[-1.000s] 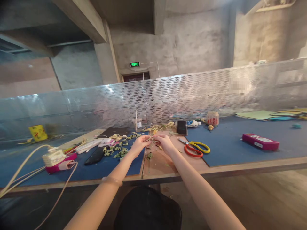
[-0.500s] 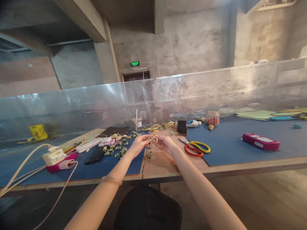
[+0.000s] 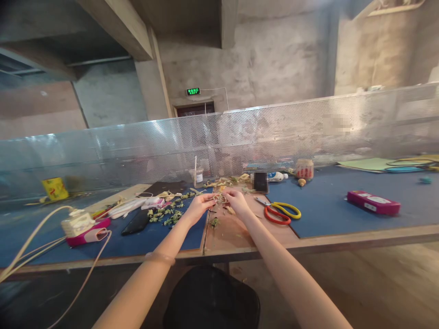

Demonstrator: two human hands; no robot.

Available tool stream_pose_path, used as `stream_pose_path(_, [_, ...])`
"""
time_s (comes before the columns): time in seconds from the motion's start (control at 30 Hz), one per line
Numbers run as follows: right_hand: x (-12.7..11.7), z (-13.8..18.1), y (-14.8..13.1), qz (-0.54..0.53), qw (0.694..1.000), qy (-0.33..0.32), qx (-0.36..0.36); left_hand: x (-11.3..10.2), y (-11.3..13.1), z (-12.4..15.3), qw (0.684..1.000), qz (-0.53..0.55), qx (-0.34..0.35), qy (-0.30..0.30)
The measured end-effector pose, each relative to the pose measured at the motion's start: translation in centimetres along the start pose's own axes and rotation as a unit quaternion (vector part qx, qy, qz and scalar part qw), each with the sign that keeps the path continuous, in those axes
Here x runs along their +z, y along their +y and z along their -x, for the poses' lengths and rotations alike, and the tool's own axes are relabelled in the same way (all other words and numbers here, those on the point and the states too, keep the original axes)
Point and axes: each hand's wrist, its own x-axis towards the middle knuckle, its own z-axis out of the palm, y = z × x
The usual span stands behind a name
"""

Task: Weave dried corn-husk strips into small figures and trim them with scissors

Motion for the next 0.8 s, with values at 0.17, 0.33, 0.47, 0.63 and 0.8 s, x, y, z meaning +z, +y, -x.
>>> stream_pose_path(0.17, [0.40, -0.03, 0.02, 0.089, 0.991, 0.039, -0.089, -0.09, -0.16, -0.07, 1.000, -0.003, -0.007, -0.002])
stream_pose_path(0.33, [0.37, 0.21, -0.15, 0.165, 0.973, 0.100, -0.124, -0.07, -0.28, -0.09, 1.000, -0.011, -0.018, 0.009])
stream_pose_path(0.47, [0.25, 0.42, -0.10, 0.212, 0.963, 0.114, -0.123, 0.04, -0.24, 0.01, 0.999, -0.020, -0.025, 0.015])
stream_pose_path(0.63, [0.24, 0.47, 0.51, 0.309, 0.928, 0.129, -0.161, 0.19, -0.14, 0.22, 0.998, -0.045, -0.033, -0.002])
stream_pose_path(0.8, [0.59, 0.86, 0.22, 0.452, 0.872, 0.133, -0.131, 0.34, -0.12, 0.40, 0.996, -0.086, -0.024, -0.029])
